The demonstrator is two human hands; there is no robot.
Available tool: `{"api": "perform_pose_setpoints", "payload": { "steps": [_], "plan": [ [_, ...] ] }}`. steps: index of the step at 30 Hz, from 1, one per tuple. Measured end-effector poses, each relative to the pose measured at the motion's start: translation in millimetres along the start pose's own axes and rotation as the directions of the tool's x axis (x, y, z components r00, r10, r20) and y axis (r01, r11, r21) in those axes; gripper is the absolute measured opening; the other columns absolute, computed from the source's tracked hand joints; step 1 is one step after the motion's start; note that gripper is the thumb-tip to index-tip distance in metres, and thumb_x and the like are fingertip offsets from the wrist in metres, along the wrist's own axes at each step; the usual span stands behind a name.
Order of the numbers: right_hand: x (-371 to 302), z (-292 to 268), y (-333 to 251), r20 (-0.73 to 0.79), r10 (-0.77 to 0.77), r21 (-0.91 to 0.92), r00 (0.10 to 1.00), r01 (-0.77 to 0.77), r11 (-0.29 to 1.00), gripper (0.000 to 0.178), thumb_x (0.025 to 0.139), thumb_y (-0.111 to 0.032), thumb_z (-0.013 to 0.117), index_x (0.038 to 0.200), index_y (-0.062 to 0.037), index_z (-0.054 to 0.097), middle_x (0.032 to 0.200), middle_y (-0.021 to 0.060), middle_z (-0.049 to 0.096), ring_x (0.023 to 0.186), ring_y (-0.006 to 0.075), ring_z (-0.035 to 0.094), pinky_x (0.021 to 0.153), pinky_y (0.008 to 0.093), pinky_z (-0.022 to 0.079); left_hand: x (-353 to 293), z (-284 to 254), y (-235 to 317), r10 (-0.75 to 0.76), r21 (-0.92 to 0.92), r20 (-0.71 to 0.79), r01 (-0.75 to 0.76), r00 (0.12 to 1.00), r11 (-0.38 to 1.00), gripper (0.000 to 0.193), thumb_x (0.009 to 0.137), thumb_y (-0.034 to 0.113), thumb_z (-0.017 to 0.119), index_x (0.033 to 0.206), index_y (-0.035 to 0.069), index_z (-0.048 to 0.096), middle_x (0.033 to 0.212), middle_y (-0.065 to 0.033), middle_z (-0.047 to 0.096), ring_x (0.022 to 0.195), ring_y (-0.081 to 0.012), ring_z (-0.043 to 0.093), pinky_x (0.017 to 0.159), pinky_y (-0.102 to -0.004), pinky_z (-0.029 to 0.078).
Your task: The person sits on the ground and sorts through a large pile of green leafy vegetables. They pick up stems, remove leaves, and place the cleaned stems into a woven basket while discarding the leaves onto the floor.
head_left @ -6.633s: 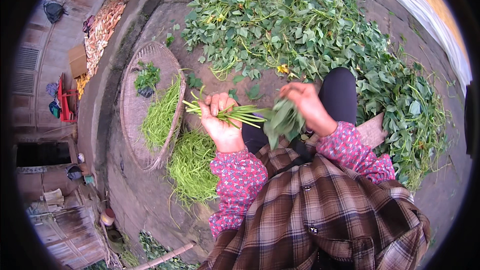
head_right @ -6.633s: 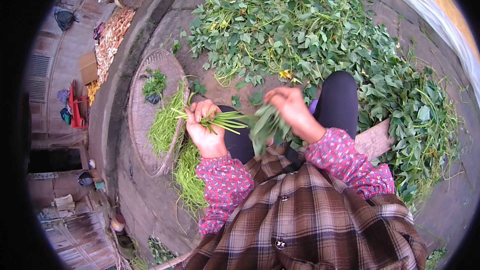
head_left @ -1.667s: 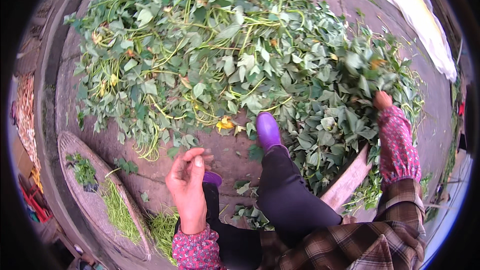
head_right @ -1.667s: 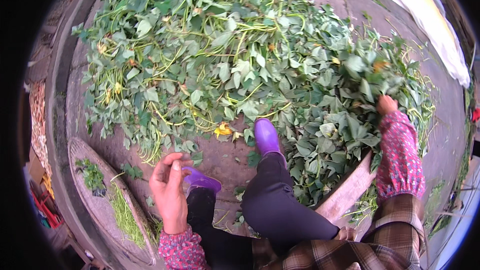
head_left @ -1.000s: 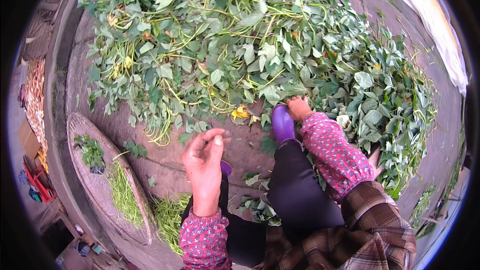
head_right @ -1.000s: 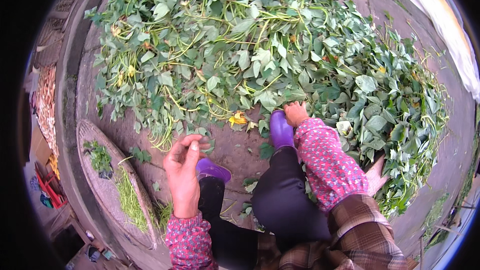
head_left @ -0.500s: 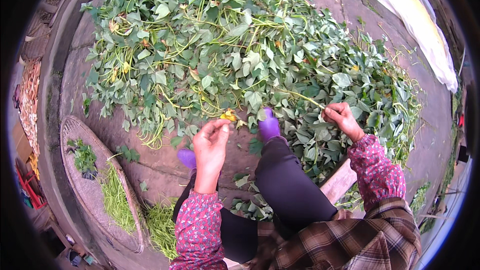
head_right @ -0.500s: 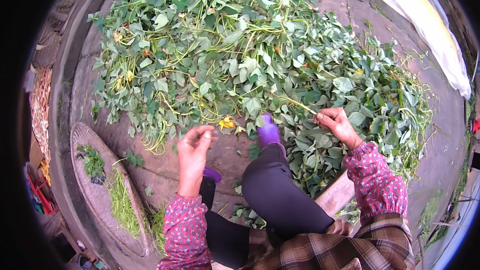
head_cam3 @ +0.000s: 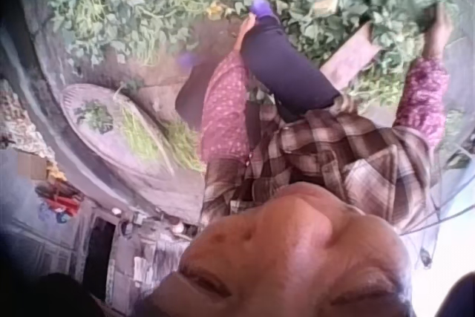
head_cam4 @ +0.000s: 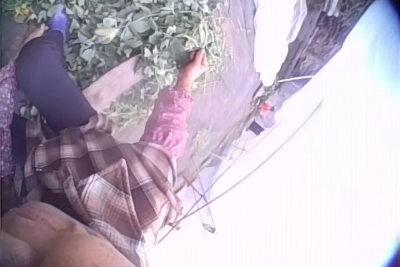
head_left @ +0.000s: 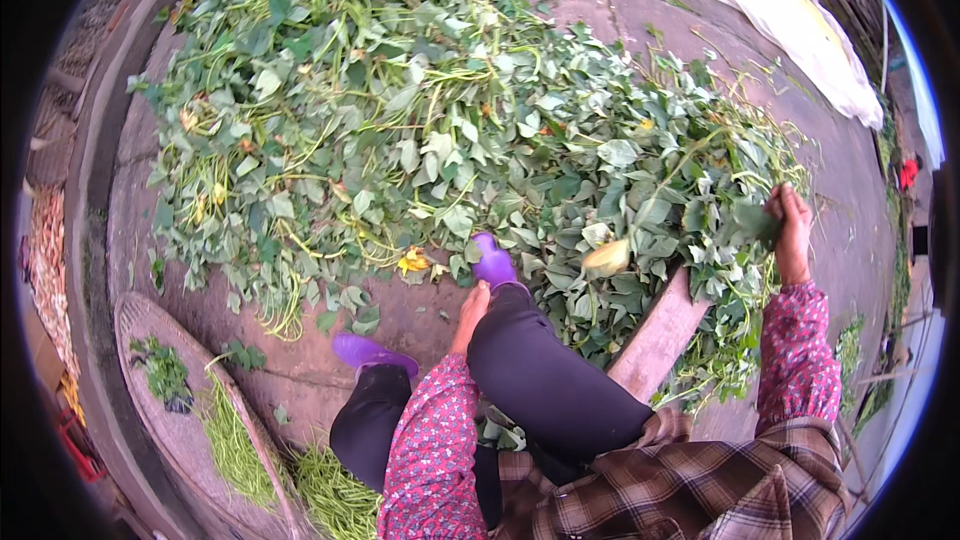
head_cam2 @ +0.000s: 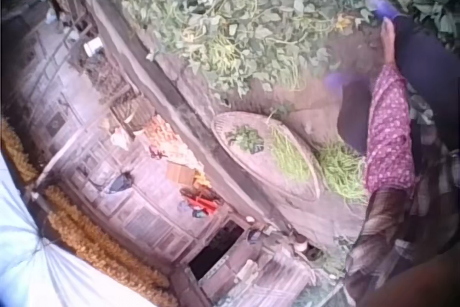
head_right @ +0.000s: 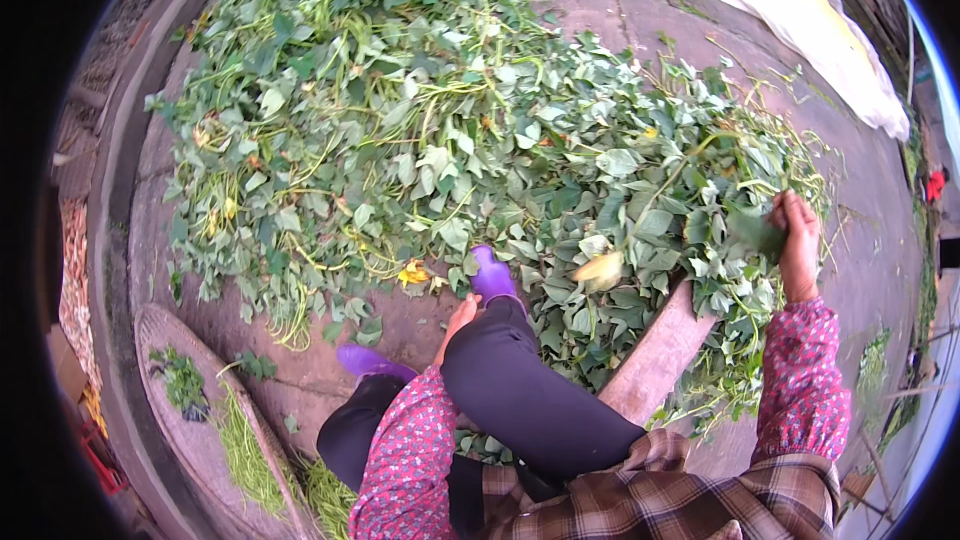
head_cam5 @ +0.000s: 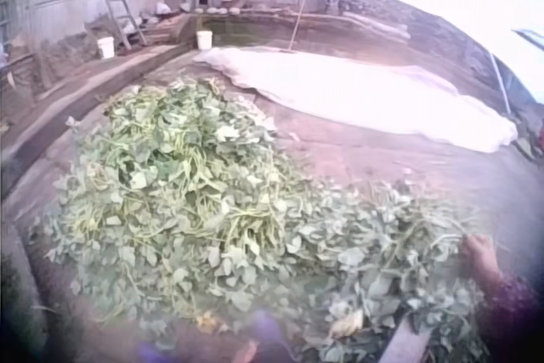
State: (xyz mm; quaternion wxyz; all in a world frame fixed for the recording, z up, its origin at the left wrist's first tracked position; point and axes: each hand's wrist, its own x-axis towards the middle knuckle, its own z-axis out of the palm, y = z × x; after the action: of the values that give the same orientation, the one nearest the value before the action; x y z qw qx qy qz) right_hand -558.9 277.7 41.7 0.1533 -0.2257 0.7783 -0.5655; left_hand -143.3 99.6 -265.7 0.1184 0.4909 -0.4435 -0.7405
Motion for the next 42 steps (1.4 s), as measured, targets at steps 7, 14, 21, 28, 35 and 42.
{"api": "perform_pose_setpoints", "payload": {
  "steps": [7,14,21,28,35,42],
  "plan": [
    [-1,-97,57,-0.039,-0.272,-0.926,0.961,0.067,0.371,0.026,0.077,-0.011,0.059,0.1,0.0015,0.058,0.092,0.0153,0.059,0.075,0.0217,0.06,0.069,0.0311,0.047,-24,16,71,-0.097,0.106,-0.034,0.1,0.995,0.989,0.042,0.085,0.04,0.053,0.093,-0.001,0.057,0.082,-0.0042,0.059,0.076,-0.0104,0.052,0.071,-0.0249,0.042],
    [-28,13,54,0.225,-0.196,-0.784,0.954,0.297,0.546,0.02,0.071,0.0,0.059,0.091,0.003,0.06,0.1,0.0184,0.054,0.089,0.0335,0.055,0.078,0.0352,0.045,-46,18,85,-0.075,0.223,-0.076,0.09,0.994,0.971,0.044,0.081,0.039,0.058,0.099,-0.001,0.053,0.08,-0.0079,0.059,0.069,-0.0126,0.054,0.061,-0.027,0.044],
    [-10,88,59,0.446,-0.204,-0.59,0.871,0.458,0.665,0.016,0.071,0.001,0.057,0.087,0.0022,0.06,0.091,0.0157,0.055,0.084,0.0331,0.055,0.074,0.0357,0.045,-45,28,104,-0.178,0.118,-0.083,0.187,0.981,0.975,0.058,0.079,0.038,0.06,0.12,0.002,0.04,0.087,-0.0124,0.057,0.074,-0.0158,0.055,0.063,-0.0276,0.045],
    [28,218,74,0.695,-0.173,-0.383,0.698,0.563,0.732,0.014,0.072,-0.006,0.056,0.084,0.0006,0.06,0.079,0.0167,0.058,0.077,0.0338,0.057,0.069,0.038,0.046,-36,45,78,-0.048,-0.07,-0.341,0.025,0.939,0.997,0.03,0.083,0.024,0.059,0.102,0.004,0.048,0.07,-0.0008,0.052,0.06,-0.0064,0.047,0.052,-0.0221,0.037],
    [113,370,103,0.498,-0.32,-0.508,0.806,0.57,0.646,0.028,0.069,-0.006,0.057,0.096,-0.0002,0.054,0.088,0.0202,0.055,0.082,0.0368,0.055,0.071,0.0416,0.046,9,53,60,0.222,0.09,-0.617,-0.213,0.755,0.973,0.016,0.084,0.014,0.053,0.082,-0.002,0.05,0.056,0.0006,0.044,0.049,-0.0058,0.037,0.044,-0.0258,0.03],
    [127,482,87,0.57,-0.471,-0.453,0.673,0.736,0.504,0.046,0.072,-0.017,0.059,0.114,-0.0042,0.045,0.101,0.0161,0.054,0.102,0.0317,0.048,0.084,0.0485,0.038,16,51,21,0.084,0.08,-0.619,-0.044,0.781,0.996,0.013,0.081,0.01,0.056,0.079,-0.002,0.052,0.061,-0.002,0.05,0.057,-0.0071,0.045,0.053,-0.0249,0.039]
  ]
}}
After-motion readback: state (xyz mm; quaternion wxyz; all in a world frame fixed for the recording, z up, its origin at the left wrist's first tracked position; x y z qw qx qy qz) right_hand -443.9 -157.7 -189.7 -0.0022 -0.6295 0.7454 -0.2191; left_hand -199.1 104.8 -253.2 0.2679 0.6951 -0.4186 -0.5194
